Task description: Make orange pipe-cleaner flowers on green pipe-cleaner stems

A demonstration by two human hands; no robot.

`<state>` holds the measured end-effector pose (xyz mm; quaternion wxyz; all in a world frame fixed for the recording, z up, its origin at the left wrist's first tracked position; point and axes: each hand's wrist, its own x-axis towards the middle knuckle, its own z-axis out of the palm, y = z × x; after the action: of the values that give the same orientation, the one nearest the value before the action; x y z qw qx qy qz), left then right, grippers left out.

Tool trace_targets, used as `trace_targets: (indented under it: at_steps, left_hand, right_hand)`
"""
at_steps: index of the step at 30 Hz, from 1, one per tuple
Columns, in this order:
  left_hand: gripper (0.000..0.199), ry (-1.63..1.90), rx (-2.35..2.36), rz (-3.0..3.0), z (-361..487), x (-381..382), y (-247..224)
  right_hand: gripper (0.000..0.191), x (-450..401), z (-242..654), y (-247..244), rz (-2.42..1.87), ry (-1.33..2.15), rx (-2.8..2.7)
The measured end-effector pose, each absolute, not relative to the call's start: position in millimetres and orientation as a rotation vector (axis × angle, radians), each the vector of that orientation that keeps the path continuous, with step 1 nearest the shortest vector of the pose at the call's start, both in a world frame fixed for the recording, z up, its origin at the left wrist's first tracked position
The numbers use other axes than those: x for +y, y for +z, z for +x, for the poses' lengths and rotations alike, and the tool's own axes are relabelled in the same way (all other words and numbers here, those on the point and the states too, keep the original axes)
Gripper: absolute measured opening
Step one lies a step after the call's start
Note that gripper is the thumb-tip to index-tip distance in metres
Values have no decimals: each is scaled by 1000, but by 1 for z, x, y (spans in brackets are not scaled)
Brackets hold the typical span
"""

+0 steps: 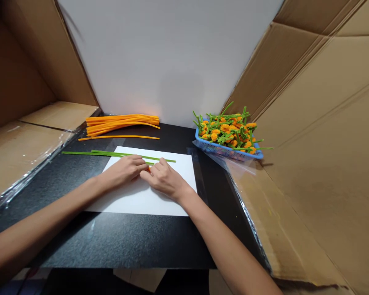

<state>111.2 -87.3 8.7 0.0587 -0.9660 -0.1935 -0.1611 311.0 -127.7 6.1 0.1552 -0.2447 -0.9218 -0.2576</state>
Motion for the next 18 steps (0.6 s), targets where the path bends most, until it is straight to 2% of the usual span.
trace_targets:
  at_steps: [5, 11, 15, 18]
  left_hand:
    - [25, -484, -576, -2844, 105, -78, 6]
    - [22, -588, -668, -2716, 96, -72, 15]
    - [25, -652, -793, -2689, 85, -65, 17]
    - [28, -720, -907, -2687, 77, -59, 15]
  right_hand:
    - [29, -119, 315, 6, -790, -494, -2648]
    - [5, -118, 317, 8, -1082, -93, -2312]
    - [13, -114, 327, 6, -1259, 163, -2079]
    - [5, -109, 335, 5, -1291, 238, -1993]
